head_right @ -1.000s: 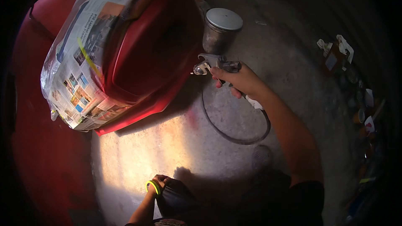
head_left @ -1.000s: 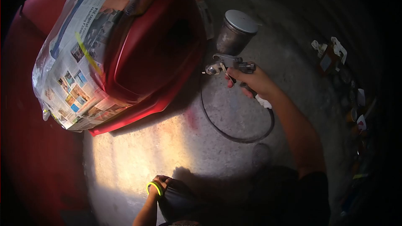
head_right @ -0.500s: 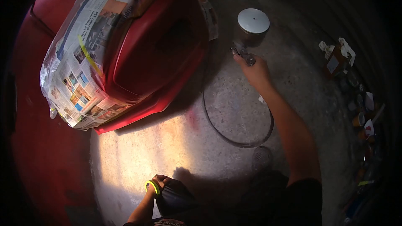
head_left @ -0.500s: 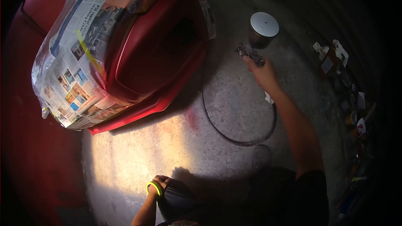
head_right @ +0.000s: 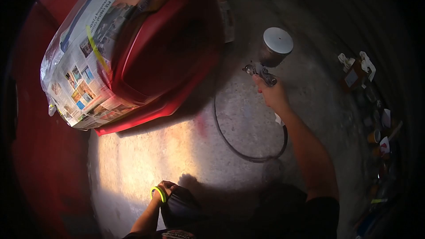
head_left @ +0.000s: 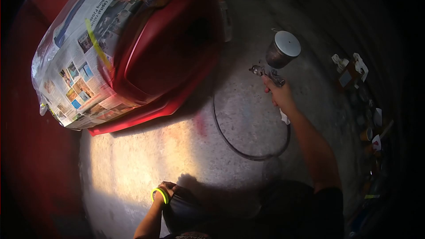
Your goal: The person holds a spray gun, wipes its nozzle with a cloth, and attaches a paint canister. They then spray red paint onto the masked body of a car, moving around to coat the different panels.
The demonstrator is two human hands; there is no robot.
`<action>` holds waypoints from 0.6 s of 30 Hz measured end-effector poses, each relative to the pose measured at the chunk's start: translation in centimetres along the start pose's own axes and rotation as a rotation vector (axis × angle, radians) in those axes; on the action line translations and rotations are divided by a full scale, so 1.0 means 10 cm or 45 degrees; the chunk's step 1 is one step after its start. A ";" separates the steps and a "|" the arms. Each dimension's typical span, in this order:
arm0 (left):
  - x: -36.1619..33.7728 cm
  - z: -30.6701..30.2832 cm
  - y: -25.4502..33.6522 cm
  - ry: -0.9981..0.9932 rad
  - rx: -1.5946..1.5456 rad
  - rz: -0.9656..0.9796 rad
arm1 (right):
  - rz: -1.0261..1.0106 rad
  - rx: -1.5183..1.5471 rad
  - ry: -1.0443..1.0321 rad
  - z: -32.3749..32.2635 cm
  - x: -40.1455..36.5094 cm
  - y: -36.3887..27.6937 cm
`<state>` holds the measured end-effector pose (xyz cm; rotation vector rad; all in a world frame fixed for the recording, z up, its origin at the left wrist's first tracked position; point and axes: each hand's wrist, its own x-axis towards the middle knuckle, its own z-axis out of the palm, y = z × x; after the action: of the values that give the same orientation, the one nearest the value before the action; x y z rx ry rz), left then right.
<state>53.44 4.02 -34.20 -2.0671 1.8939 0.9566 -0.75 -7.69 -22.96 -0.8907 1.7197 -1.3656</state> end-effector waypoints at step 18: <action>0.02 -0.02 0.10 -0.008 0.129 0.079 | -0.241 0.264 -0.360 -0.09 -0.79 -0.77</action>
<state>52.55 3.60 -33.87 -1.9572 1.9708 0.8598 2.74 -1.82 -14.22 -1.0900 1.2823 -1.4329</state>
